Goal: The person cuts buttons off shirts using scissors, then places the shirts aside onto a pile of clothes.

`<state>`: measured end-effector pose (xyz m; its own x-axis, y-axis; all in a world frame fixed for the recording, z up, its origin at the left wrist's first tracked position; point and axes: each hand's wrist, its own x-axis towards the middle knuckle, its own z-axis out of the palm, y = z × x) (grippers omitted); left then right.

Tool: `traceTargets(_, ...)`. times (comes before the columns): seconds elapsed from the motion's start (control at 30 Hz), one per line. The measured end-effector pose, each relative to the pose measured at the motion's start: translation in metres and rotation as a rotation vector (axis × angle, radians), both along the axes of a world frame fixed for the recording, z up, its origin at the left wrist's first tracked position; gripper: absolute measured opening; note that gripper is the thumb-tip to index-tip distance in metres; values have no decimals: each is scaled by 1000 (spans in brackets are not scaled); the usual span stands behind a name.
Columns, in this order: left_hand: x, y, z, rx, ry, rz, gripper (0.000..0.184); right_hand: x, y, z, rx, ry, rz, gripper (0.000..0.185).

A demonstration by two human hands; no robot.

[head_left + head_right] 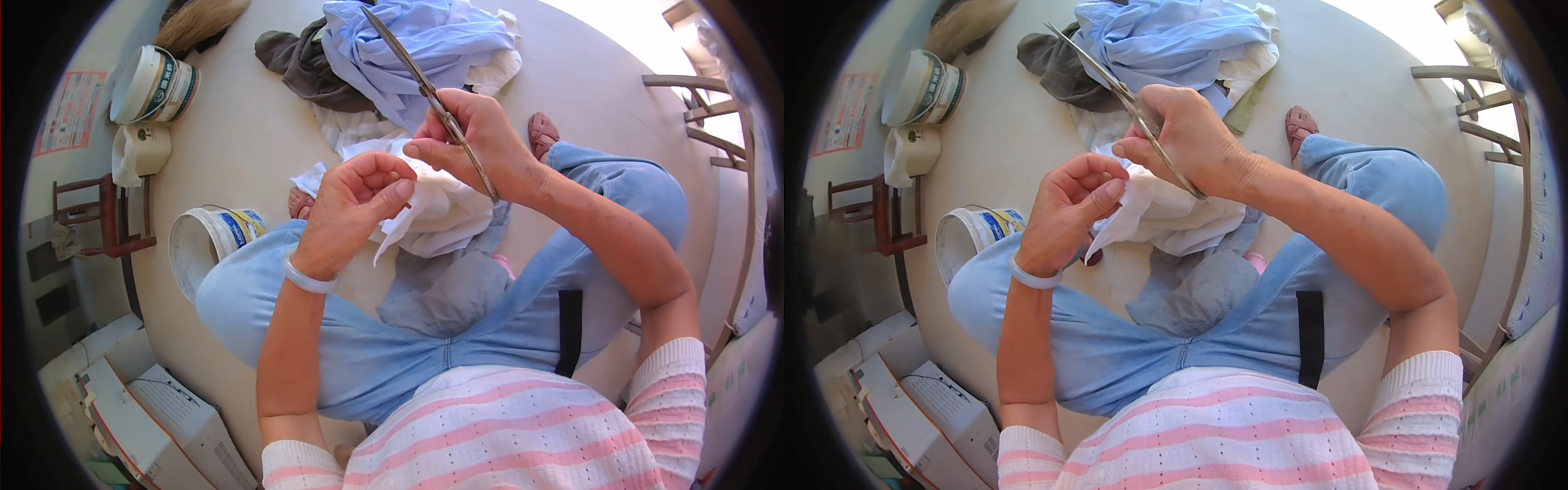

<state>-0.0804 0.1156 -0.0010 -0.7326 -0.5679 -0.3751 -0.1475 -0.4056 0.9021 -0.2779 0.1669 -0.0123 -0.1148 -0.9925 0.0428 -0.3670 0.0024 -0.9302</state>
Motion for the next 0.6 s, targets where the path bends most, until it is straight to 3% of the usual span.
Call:
traceTargets(0.07, 6, -4, 8, -24, -26, -52, 13, -13, -4, -7, 47, -23, 45, 16)
traceTargets(0.13, 13, -8, 14, -49, -51, -111, 11, -21, -6, -12, -61, -267, 334, 12)
traceTargets(0.2, 19, -8, 17, 94, 5, -104, 10, -23, -7, -12, 76, -138, 520, 19)
traceTargets(0.27, 23, -7, 19, 165, 43, -81, 12, -15, -5, -25, 64, -218, 585, 21)
traceTargets(0.47, 50, -19, 25, 102, 166, -169, 16, -29, 0, -32, 279, 14, 670, 24)
traceTargets(0.6, 60, -27, 19, 265, 144, -84, 15, -34, 8, -34, 260, -35, 560, 19)
